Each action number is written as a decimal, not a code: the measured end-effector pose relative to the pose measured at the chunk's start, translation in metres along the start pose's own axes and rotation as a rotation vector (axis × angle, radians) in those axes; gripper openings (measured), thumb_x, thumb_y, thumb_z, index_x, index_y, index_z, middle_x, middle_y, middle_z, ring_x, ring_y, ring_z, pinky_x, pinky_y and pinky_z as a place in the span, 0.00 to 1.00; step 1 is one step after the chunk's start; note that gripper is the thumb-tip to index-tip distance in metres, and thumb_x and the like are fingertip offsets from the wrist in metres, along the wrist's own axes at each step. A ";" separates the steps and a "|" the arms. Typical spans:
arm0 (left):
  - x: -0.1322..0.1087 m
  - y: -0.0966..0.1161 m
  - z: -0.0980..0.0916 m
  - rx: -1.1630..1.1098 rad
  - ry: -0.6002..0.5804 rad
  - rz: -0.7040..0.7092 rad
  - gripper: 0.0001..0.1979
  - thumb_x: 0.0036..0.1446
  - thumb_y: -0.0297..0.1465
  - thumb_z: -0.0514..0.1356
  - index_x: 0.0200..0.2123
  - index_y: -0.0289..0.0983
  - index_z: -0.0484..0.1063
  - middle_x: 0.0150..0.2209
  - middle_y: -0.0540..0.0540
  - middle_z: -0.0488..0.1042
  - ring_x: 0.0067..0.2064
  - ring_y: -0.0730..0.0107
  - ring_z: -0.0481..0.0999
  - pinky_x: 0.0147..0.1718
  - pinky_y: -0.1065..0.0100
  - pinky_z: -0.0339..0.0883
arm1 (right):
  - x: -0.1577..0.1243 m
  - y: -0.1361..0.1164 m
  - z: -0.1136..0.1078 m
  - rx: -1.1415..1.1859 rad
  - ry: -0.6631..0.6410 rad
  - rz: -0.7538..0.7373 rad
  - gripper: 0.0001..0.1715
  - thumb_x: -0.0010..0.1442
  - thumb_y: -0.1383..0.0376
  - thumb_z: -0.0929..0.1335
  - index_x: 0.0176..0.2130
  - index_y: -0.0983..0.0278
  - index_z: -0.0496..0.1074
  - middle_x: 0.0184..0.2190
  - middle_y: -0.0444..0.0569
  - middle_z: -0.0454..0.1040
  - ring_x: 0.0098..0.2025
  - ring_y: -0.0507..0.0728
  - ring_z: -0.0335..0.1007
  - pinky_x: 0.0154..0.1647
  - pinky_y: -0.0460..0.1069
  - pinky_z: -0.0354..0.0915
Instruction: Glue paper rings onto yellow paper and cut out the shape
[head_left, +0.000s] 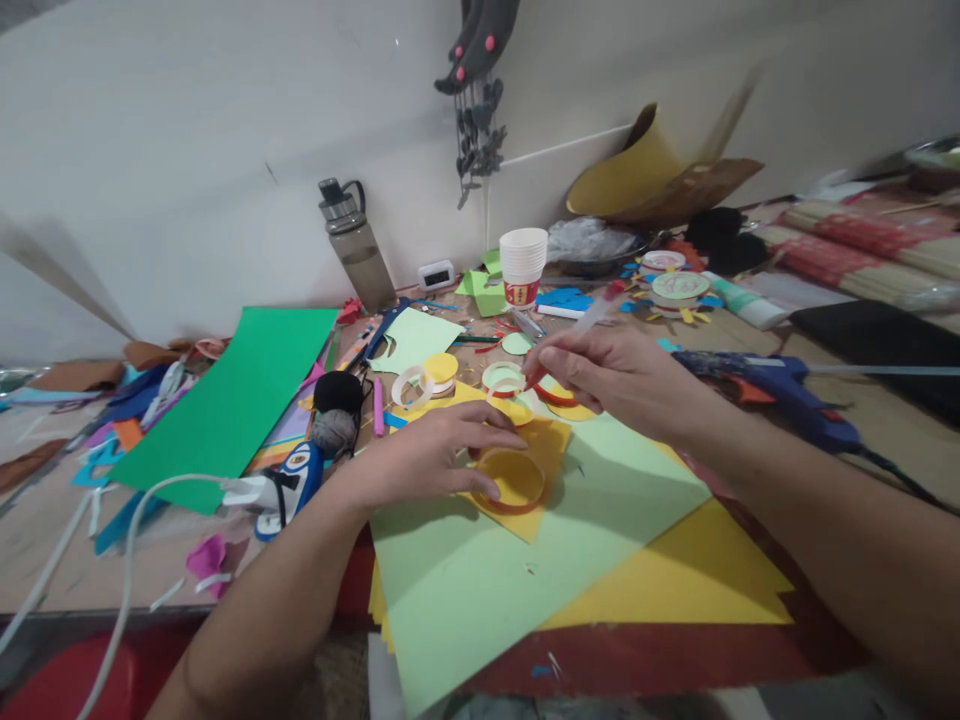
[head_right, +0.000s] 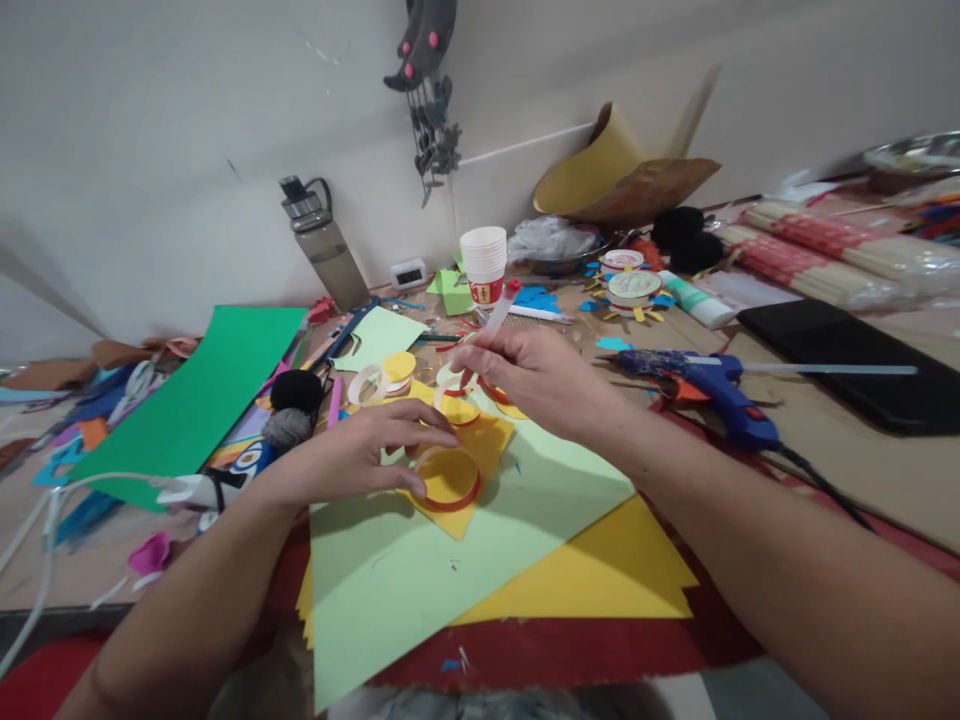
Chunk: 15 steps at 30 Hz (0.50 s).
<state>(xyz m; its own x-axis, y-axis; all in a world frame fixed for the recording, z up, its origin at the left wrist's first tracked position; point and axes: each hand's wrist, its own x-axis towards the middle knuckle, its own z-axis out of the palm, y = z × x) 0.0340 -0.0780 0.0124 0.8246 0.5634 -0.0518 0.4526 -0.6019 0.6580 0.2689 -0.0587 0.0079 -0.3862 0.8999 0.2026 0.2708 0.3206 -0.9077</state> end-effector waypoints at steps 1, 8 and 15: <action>0.000 0.000 0.000 -0.009 -0.008 0.004 0.23 0.57 0.38 0.64 0.56 0.45 0.72 0.56 0.43 0.71 0.58 0.62 0.69 0.58 0.64 0.62 | 0.000 0.000 0.000 -0.014 0.007 -0.002 0.23 0.64 0.49 0.64 0.32 0.65 0.75 0.18 0.40 0.60 0.19 0.48 0.53 0.19 0.46 0.50; 0.000 0.001 0.000 -0.025 -0.019 0.034 0.25 0.55 0.39 0.65 0.56 0.46 0.72 0.59 0.45 0.71 0.61 0.60 0.67 0.61 0.62 0.58 | 0.001 0.005 0.003 -0.155 0.025 -0.027 0.20 0.65 0.52 0.63 0.31 0.63 0.73 0.20 0.41 0.64 0.21 0.50 0.56 0.22 0.47 0.53; -0.001 0.003 -0.002 -0.005 0.028 0.052 0.21 0.58 0.39 0.63 0.55 0.47 0.73 0.57 0.44 0.72 0.59 0.61 0.69 0.60 0.60 0.59 | 0.001 0.004 0.002 -0.162 0.027 -0.018 0.20 0.64 0.52 0.63 0.30 0.63 0.72 0.20 0.41 0.64 0.20 0.50 0.57 0.21 0.47 0.53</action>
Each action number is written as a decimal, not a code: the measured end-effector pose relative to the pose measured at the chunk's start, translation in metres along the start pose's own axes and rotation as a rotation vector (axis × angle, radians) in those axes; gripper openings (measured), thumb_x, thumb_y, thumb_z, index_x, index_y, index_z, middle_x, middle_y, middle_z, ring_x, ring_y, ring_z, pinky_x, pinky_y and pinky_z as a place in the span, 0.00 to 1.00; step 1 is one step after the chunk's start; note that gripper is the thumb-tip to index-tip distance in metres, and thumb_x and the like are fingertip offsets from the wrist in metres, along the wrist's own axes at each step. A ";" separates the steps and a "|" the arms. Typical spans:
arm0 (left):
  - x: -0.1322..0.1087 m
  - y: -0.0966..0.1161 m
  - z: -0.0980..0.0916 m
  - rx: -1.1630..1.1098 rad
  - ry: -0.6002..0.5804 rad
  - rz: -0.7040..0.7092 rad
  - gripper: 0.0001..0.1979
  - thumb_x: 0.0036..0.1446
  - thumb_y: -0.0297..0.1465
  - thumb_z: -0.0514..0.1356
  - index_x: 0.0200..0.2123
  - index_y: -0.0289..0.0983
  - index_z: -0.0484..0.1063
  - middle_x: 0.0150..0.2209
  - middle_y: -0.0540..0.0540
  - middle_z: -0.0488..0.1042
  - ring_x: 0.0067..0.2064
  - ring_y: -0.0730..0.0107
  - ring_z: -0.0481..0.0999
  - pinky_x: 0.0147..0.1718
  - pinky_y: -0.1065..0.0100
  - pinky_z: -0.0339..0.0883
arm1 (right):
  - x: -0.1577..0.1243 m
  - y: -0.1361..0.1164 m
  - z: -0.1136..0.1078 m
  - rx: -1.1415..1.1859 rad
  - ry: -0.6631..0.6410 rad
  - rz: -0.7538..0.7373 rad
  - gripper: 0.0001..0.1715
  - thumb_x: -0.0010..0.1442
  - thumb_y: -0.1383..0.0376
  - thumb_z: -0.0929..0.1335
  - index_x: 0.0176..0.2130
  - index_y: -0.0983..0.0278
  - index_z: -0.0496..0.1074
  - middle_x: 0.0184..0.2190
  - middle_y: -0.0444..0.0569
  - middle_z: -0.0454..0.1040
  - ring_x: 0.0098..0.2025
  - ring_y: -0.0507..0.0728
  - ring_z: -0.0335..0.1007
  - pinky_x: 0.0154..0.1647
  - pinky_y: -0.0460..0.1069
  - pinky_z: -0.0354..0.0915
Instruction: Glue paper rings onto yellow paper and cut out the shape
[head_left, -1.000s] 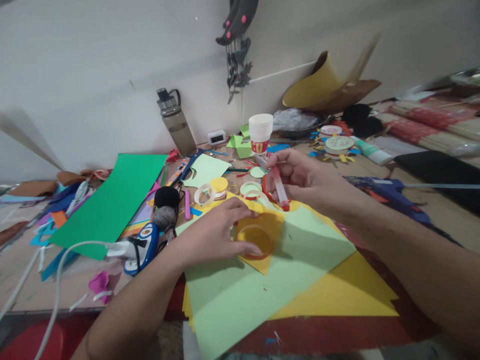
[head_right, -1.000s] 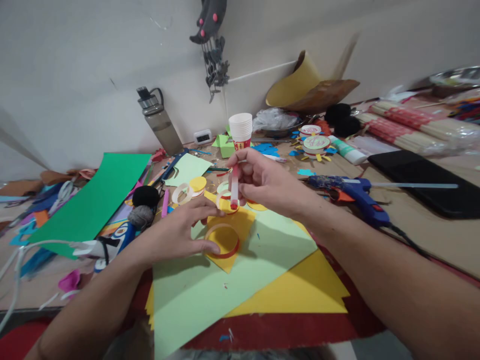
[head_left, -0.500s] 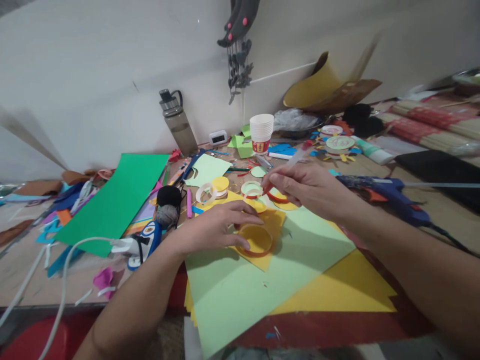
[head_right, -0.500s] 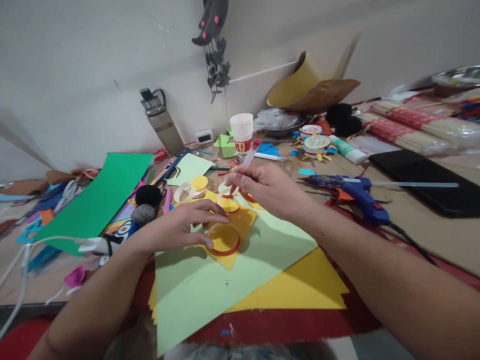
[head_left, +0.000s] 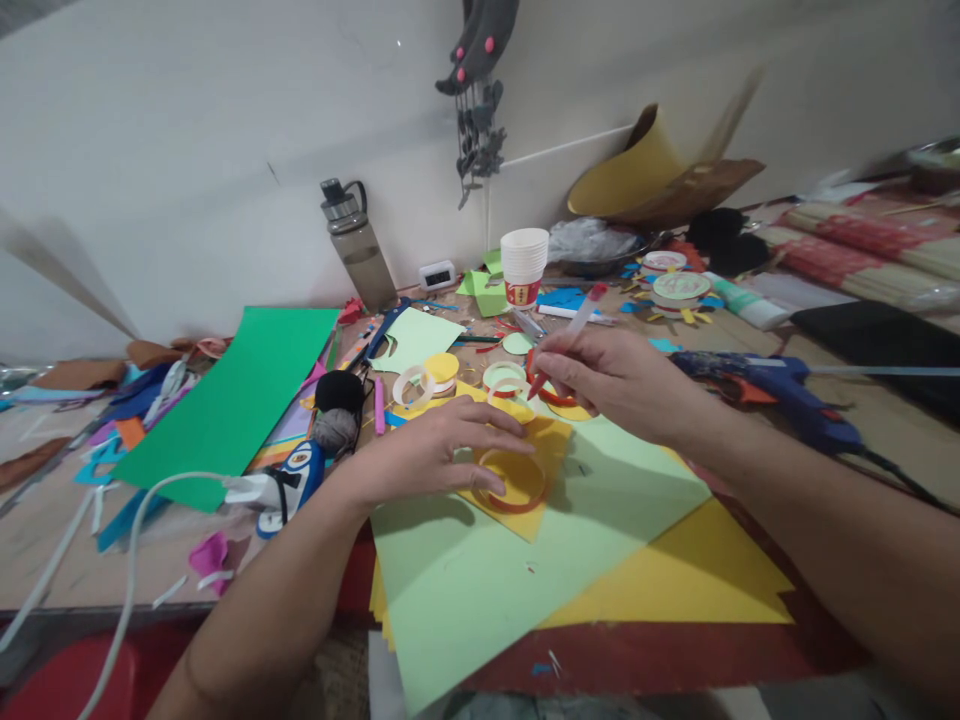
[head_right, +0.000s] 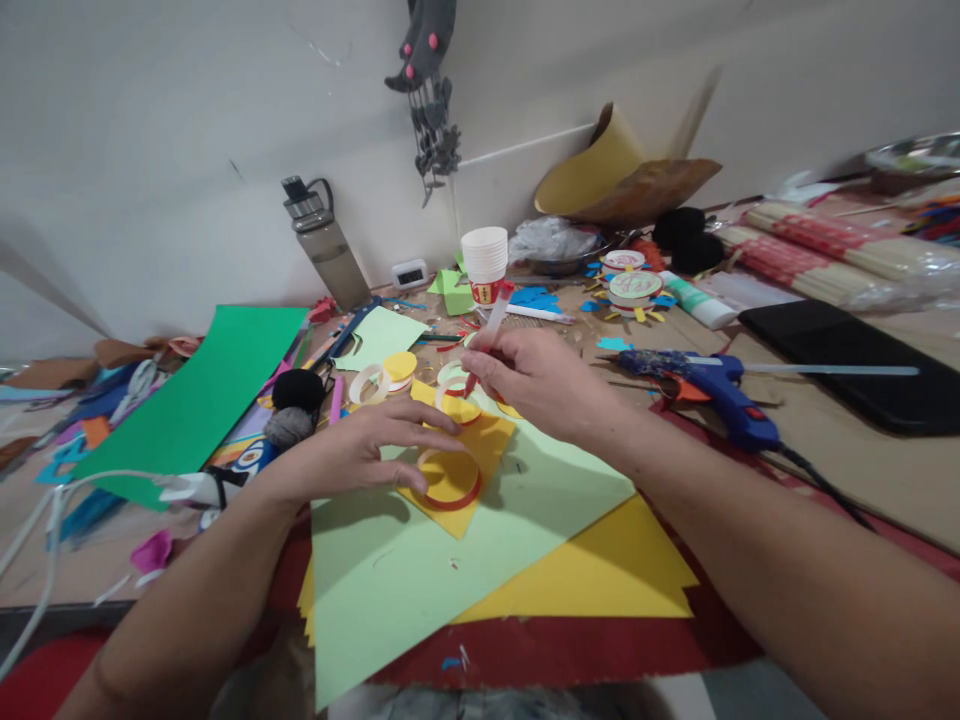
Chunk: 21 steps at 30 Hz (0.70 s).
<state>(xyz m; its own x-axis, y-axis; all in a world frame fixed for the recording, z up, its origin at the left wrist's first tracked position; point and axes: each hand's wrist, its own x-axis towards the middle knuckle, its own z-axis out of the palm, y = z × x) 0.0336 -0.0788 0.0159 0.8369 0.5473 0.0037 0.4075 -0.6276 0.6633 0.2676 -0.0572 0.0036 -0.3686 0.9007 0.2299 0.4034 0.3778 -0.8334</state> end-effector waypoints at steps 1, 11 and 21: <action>0.000 0.000 0.001 -0.001 -0.003 0.002 0.20 0.58 0.38 0.63 0.55 0.47 0.74 0.56 0.44 0.73 0.59 0.60 0.69 0.60 0.60 0.59 | 0.000 0.000 0.000 0.002 0.001 0.002 0.20 0.64 0.52 0.63 0.30 0.63 0.72 0.20 0.41 0.64 0.20 0.49 0.56 0.21 0.47 0.53; 0.003 -0.006 0.008 0.012 -0.034 0.000 0.24 0.54 0.40 0.66 0.55 0.46 0.73 0.59 0.43 0.70 0.60 0.60 0.67 0.61 0.59 0.59 | -0.002 -0.001 0.000 -0.115 -0.014 -0.028 0.20 0.65 0.54 0.62 0.30 0.62 0.73 0.20 0.42 0.66 0.21 0.50 0.59 0.22 0.47 0.52; 0.005 -0.006 0.000 -0.063 -0.191 -0.003 0.21 0.61 0.32 0.60 0.58 0.48 0.70 0.62 0.47 0.67 0.63 0.65 0.66 0.60 0.67 0.59 | -0.002 0.001 0.002 -0.052 -0.005 -0.020 0.19 0.64 0.52 0.63 0.29 0.61 0.70 0.20 0.41 0.66 0.20 0.50 0.59 0.21 0.47 0.52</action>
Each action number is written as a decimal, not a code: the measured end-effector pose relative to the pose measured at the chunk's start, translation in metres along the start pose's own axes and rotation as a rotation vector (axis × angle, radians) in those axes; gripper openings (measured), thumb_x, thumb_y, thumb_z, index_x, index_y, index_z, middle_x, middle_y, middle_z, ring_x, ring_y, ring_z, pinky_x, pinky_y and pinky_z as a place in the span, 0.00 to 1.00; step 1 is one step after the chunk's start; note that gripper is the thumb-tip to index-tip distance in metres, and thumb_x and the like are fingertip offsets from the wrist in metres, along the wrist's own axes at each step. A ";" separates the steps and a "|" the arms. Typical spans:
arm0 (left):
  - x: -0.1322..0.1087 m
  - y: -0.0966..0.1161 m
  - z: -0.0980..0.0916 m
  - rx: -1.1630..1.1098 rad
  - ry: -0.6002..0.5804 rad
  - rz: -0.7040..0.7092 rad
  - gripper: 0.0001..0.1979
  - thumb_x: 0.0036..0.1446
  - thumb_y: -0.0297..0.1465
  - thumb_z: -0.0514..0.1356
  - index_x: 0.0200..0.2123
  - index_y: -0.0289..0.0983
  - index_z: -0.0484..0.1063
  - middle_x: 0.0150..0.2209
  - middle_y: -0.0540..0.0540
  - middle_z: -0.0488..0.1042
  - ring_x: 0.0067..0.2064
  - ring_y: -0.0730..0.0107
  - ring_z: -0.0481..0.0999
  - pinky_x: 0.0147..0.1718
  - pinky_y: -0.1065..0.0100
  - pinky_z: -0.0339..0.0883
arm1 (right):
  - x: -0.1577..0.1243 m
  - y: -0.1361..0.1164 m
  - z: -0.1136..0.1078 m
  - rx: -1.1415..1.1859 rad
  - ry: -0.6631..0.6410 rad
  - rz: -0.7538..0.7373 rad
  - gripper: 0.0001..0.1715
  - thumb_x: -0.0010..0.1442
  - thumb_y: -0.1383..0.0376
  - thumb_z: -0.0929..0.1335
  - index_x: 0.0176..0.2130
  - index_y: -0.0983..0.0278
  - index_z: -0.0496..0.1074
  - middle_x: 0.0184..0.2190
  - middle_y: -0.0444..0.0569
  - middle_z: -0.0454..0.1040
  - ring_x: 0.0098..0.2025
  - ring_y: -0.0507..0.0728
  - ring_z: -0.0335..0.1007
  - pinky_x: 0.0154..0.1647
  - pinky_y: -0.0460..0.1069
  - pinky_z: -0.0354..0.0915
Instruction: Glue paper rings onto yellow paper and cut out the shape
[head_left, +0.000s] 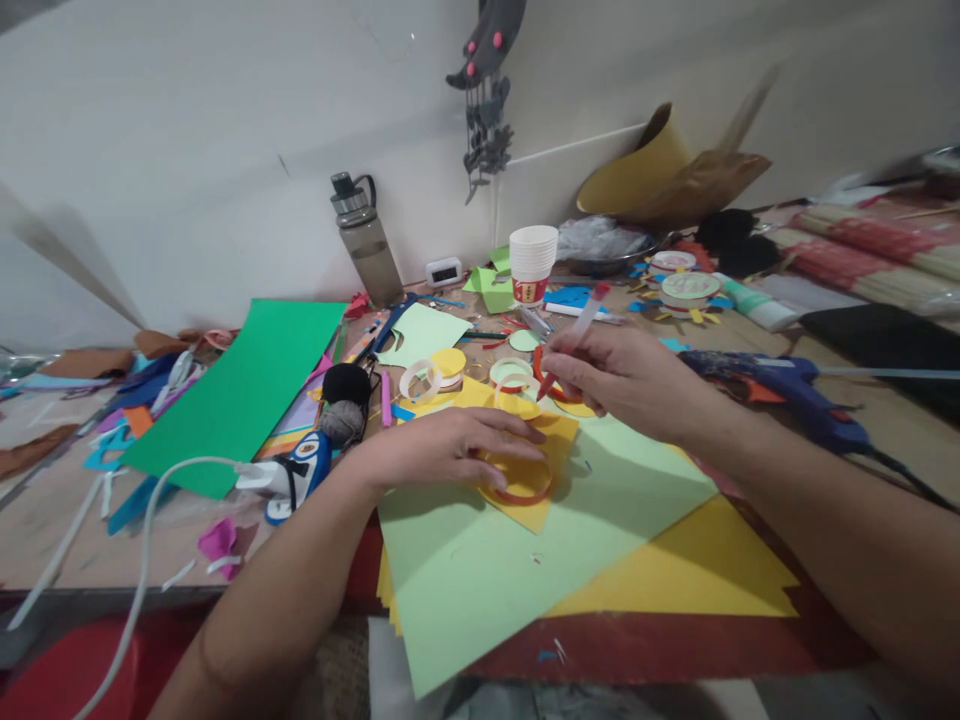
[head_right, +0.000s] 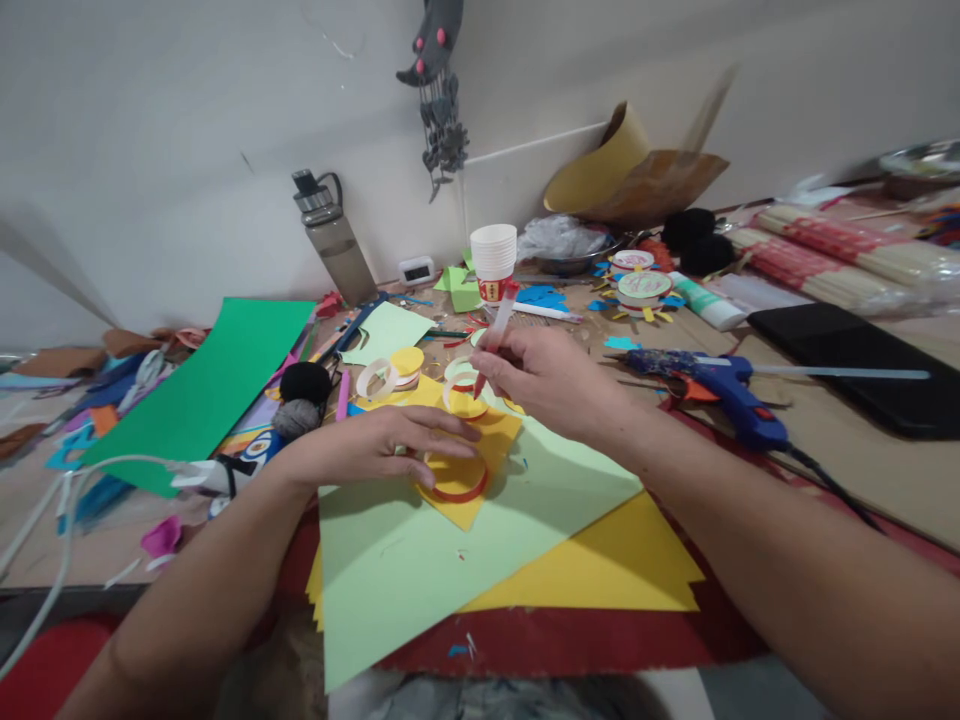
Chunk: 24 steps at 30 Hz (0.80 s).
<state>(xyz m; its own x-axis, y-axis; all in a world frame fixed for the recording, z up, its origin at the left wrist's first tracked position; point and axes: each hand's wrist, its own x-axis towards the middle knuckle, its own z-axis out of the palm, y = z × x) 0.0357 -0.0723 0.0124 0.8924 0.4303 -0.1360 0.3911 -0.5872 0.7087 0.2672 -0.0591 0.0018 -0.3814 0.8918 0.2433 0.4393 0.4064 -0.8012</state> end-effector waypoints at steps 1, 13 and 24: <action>0.000 0.000 -0.001 -0.005 -0.007 0.001 0.21 0.61 0.31 0.60 0.58 0.48 0.70 0.62 0.47 0.67 0.62 0.66 0.66 0.60 0.67 0.59 | 0.000 0.000 0.000 0.005 0.000 -0.006 0.19 0.64 0.52 0.63 0.29 0.61 0.70 0.20 0.41 0.66 0.20 0.50 0.58 0.22 0.47 0.52; 0.000 -0.010 0.000 -0.007 0.004 0.037 0.21 0.61 0.31 0.59 0.58 0.43 0.70 0.62 0.44 0.68 0.62 0.66 0.67 0.60 0.67 0.58 | -0.001 -0.001 0.001 0.008 -0.003 -0.002 0.19 0.64 0.53 0.63 0.28 0.61 0.69 0.20 0.41 0.66 0.20 0.50 0.58 0.22 0.47 0.51; 0.001 -0.016 0.004 0.010 0.017 0.082 0.20 0.61 0.33 0.60 0.57 0.41 0.72 0.60 0.40 0.69 0.60 0.62 0.69 0.59 0.66 0.60 | 0.001 -0.002 0.001 -0.056 -0.034 0.003 0.21 0.64 0.53 0.62 0.27 0.62 0.69 0.20 0.42 0.66 0.22 0.50 0.58 0.23 0.47 0.52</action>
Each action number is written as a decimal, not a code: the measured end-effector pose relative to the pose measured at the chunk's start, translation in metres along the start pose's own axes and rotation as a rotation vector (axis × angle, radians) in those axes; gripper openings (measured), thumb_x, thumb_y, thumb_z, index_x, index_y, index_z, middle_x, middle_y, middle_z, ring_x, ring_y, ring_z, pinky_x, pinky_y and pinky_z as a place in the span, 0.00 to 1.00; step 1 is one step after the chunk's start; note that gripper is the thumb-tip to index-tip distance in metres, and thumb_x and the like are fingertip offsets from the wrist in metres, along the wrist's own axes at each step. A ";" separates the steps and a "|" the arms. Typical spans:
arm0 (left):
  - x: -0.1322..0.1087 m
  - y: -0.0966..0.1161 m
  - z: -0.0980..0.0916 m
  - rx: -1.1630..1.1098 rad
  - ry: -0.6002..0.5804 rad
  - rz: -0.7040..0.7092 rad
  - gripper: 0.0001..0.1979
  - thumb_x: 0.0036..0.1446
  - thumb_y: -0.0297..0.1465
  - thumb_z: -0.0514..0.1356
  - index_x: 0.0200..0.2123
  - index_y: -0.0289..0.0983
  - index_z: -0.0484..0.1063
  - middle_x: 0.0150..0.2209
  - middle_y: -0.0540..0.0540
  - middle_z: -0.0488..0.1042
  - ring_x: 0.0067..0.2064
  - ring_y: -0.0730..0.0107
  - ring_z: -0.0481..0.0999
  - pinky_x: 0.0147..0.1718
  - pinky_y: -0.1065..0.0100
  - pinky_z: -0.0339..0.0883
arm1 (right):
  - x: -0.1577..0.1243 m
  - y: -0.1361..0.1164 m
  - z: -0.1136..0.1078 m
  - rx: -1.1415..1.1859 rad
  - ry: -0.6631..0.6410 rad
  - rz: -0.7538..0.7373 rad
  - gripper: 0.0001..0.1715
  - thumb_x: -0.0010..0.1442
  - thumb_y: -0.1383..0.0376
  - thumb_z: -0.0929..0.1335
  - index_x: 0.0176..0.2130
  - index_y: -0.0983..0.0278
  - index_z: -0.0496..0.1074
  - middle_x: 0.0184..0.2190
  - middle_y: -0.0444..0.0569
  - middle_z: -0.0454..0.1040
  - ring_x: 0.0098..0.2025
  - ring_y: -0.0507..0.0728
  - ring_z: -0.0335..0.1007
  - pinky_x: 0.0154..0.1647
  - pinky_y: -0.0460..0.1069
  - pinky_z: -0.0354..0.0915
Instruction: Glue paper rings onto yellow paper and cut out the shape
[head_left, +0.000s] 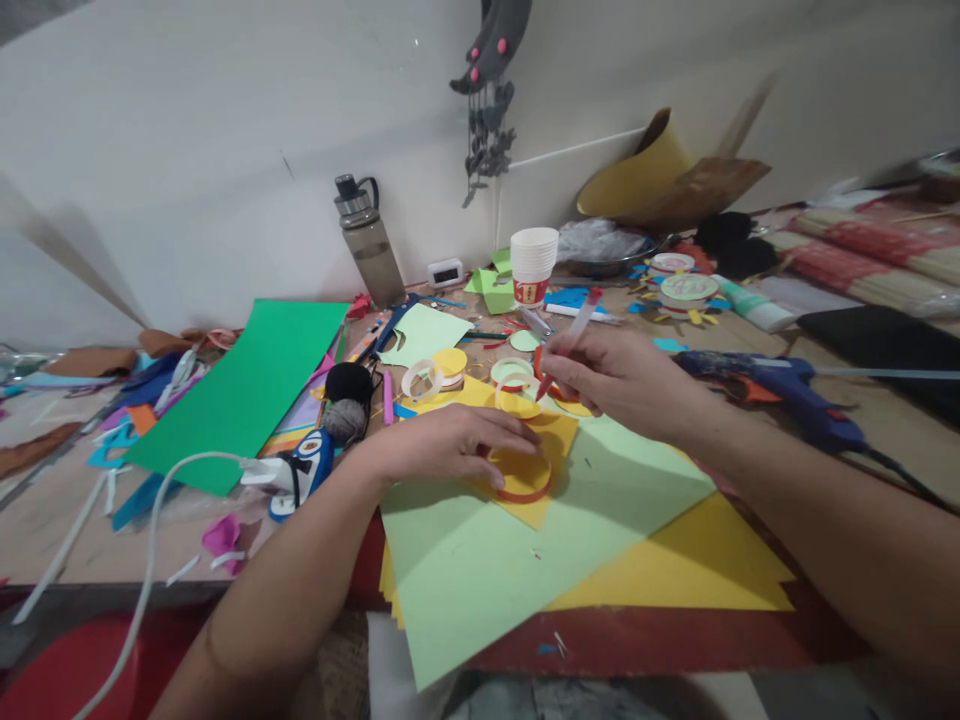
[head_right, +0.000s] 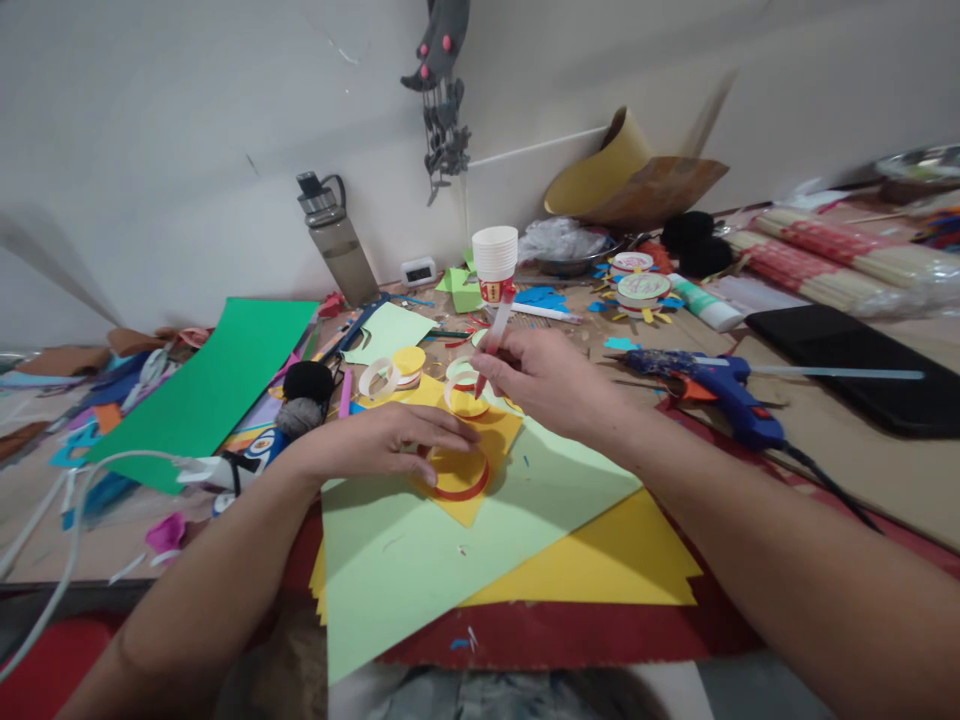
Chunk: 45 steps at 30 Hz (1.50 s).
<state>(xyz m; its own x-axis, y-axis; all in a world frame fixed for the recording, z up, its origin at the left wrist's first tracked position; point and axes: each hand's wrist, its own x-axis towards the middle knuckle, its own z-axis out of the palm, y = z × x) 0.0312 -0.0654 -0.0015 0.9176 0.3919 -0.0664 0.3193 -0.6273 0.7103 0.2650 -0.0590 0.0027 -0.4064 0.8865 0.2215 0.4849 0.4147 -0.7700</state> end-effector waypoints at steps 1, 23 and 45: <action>0.000 0.000 0.000 0.005 -0.001 0.004 0.20 0.61 0.33 0.60 0.57 0.41 0.71 0.60 0.40 0.69 0.60 0.62 0.69 0.59 0.66 0.60 | 0.000 0.001 0.000 0.001 -0.002 -0.008 0.21 0.64 0.53 0.62 0.27 0.62 0.70 0.21 0.42 0.66 0.22 0.50 0.59 0.23 0.47 0.52; 0.001 0.008 0.002 0.060 0.001 -0.058 0.19 0.59 0.29 0.62 0.54 0.38 0.71 0.58 0.41 0.71 0.59 0.62 0.69 0.59 0.63 0.60 | -0.036 0.012 0.010 -0.046 0.039 0.036 0.19 0.64 0.54 0.63 0.28 0.63 0.69 0.30 0.50 0.73 0.26 0.53 0.66 0.25 0.49 0.59; -0.005 0.006 -0.005 0.002 0.102 -0.003 0.23 0.56 0.36 0.65 0.55 0.43 0.72 0.59 0.41 0.70 0.60 0.61 0.68 0.59 0.61 0.60 | -0.041 0.019 0.025 0.036 0.024 0.037 0.17 0.65 0.55 0.63 0.31 0.62 0.69 0.26 0.45 0.68 0.22 0.51 0.61 0.22 0.47 0.60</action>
<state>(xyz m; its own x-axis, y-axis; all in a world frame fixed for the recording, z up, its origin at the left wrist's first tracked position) 0.0278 -0.0683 0.0066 0.8880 0.4598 0.0033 0.3224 -0.6277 0.7086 0.2715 -0.0931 -0.0360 -0.3699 0.9058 0.2064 0.4707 0.3743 -0.7990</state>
